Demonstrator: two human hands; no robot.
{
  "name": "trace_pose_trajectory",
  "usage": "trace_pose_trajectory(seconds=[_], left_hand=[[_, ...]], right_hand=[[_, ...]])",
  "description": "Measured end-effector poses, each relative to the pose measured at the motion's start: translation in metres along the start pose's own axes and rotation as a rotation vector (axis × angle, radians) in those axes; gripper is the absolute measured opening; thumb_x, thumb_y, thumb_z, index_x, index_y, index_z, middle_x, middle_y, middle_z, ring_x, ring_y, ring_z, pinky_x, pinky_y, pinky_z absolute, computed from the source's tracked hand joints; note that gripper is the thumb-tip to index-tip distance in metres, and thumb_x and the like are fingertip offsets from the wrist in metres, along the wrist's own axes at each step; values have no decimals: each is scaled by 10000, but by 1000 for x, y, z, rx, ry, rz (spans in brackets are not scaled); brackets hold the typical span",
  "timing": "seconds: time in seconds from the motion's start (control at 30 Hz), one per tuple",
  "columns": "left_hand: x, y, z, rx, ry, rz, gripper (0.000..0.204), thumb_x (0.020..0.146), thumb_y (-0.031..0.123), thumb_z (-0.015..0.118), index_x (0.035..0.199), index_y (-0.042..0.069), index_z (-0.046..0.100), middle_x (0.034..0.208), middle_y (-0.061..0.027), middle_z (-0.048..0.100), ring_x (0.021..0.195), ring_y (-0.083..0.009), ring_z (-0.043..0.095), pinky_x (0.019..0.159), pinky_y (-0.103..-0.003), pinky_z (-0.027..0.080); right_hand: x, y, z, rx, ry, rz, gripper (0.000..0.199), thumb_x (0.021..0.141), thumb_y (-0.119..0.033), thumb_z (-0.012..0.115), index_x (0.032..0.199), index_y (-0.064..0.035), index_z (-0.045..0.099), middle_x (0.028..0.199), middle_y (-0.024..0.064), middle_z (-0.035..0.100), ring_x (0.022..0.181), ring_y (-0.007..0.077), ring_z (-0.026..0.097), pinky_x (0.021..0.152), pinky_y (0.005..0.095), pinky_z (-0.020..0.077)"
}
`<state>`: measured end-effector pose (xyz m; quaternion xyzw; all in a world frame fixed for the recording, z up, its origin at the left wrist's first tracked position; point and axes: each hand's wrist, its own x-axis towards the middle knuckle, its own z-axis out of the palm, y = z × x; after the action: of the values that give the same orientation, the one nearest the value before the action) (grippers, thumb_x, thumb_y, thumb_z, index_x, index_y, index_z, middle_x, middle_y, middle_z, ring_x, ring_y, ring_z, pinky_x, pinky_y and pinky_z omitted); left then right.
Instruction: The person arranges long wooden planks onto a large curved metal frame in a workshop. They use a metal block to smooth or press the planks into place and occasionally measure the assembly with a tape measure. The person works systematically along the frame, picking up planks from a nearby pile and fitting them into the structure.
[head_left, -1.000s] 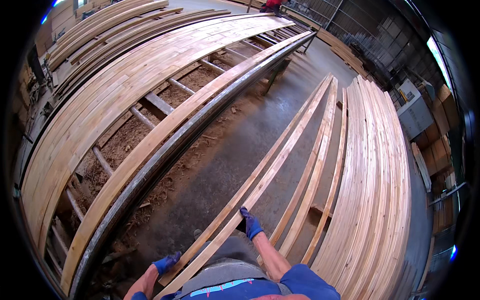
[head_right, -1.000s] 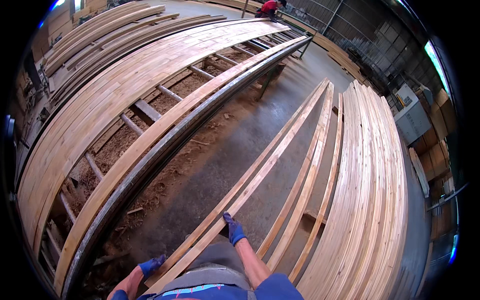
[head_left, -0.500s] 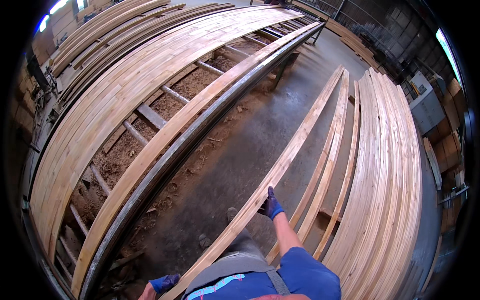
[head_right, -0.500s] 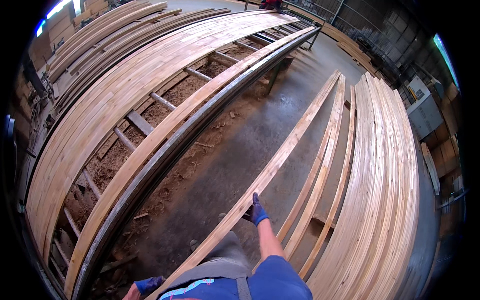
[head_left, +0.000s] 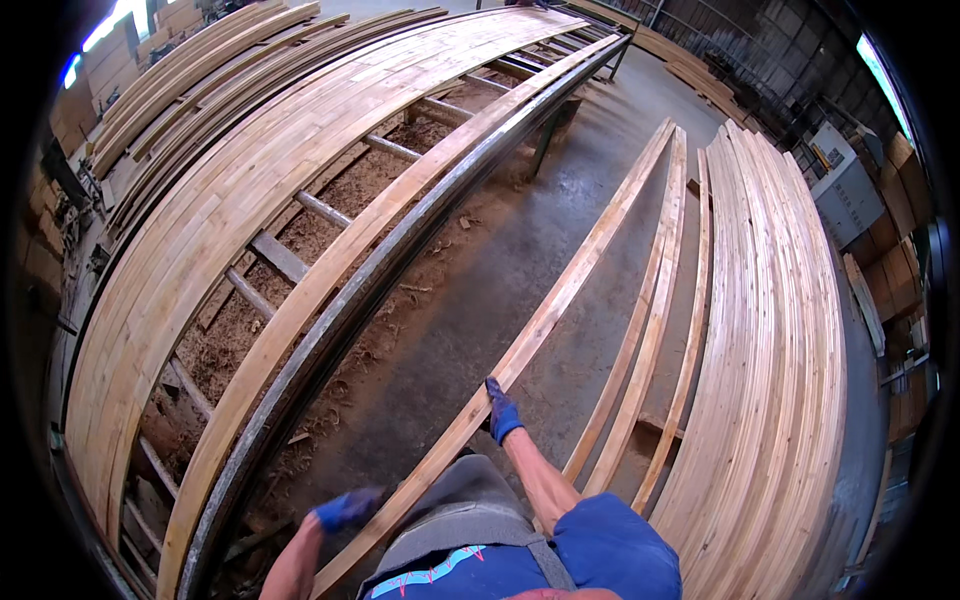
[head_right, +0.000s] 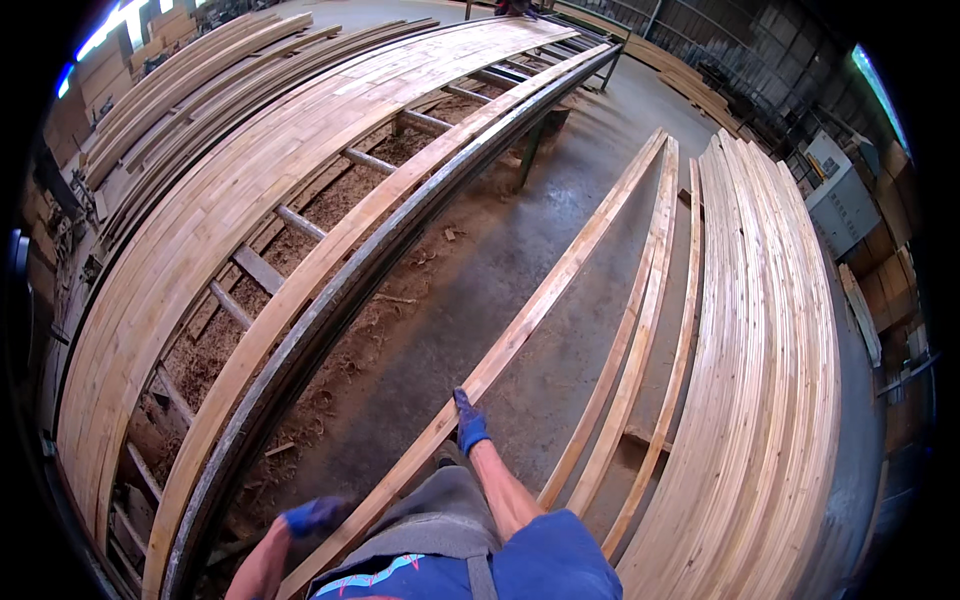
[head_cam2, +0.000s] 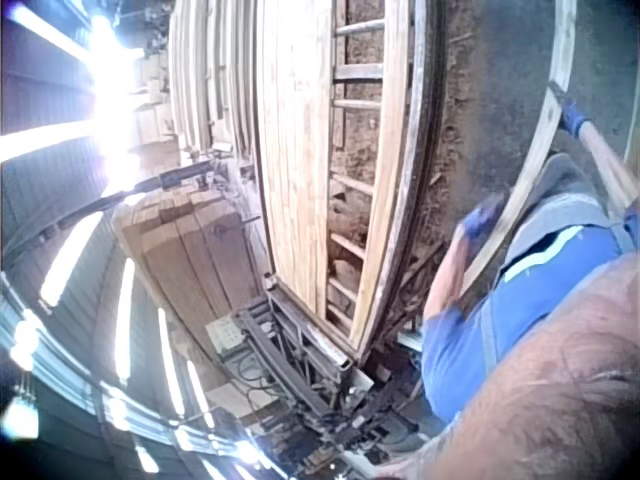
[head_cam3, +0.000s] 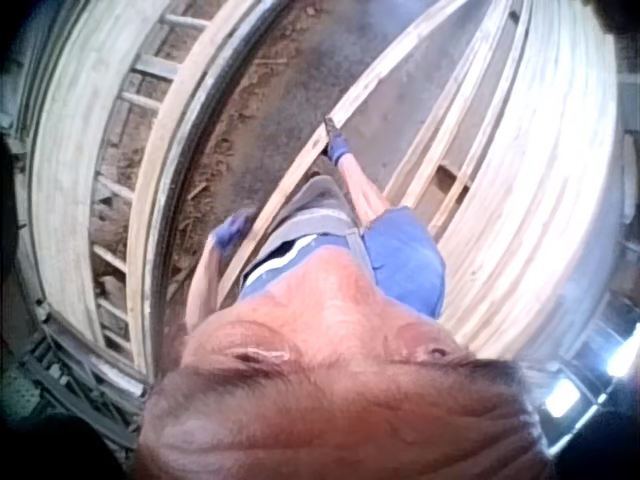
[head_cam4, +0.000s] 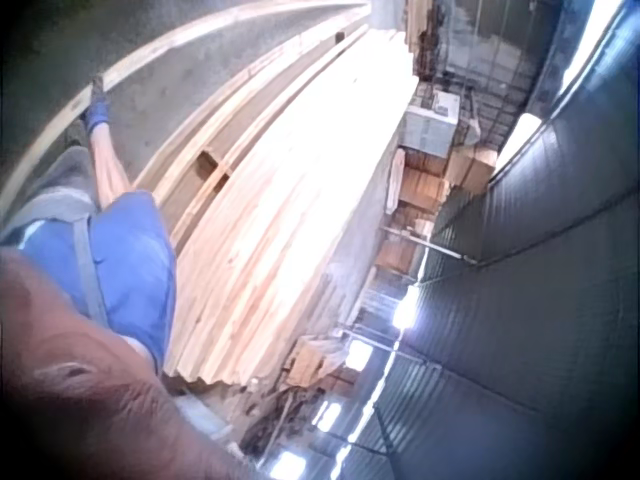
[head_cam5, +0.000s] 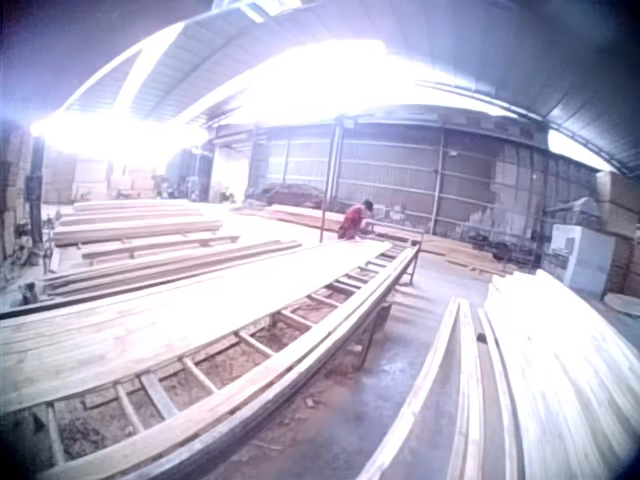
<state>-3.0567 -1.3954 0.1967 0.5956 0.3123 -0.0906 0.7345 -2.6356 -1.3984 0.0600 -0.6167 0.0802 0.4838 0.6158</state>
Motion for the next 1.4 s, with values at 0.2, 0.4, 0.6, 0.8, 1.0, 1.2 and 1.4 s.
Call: trace_pose_trajectory(seconds=[0.2,0.4,0.6,0.8,1.0,1.2,1.4], left_hand=[[111,111,20,-94,-109,-164,764,837,594,673,1315,22,507,1143,-97,600,1017,-164,550,882,-332,471],[33,93,25,59,-101,-170,909,738,538,798,1381,11,431,1191,-124,596,1092,-192,547,934,-341,462],[-74,61,34,421,184,-407,1178,604,577,845,1435,-56,301,1238,-282,561,1133,-344,592,971,-380,464],[-151,75,68,690,332,-551,1182,588,532,856,1441,-59,289,1302,-304,517,1175,-397,568,999,-413,458],[-170,113,79,892,422,-636,1015,719,465,800,1477,16,295,1239,-311,561,1102,-464,580,914,-483,500],[-49,171,2,397,172,-644,1090,626,608,824,1376,-53,390,1230,-257,576,1142,-318,583,977,-383,453],[132,178,-35,125,72,-25,756,841,495,674,1358,-6,444,1149,-122,576,1060,-199,523,939,-346,444]], right_hand=[[-100,28,17,-141,-93,123,631,796,-547,746,1145,-38,616,964,127,677,804,263,689,760,423,588],[-184,59,32,-90,-352,338,630,813,-542,735,1135,-14,616,970,120,685,850,243,698,771,377,592],[-195,74,13,-93,-733,458,656,904,-497,646,1323,-8,521,1203,124,624,1060,232,613,970,373,486],[-6,-64,-10,373,-480,-13,933,867,-762,422,1472,-56,346,1420,175,468,1270,311,494,1074,437,410],[1,-73,28,567,-443,-58,777,903,-635,536,1407,-52,438,1324,138,560,1184,273,567,1015,423,480],[-26,-99,43,427,-358,110,635,871,-516,681,1278,-44,555,1138,110,667,992,241,665,893,423,552],[-1,-111,52,-159,-325,-18,673,867,-619,625,1120,3,653,925,101,684,803,212,670,746,374,549]])
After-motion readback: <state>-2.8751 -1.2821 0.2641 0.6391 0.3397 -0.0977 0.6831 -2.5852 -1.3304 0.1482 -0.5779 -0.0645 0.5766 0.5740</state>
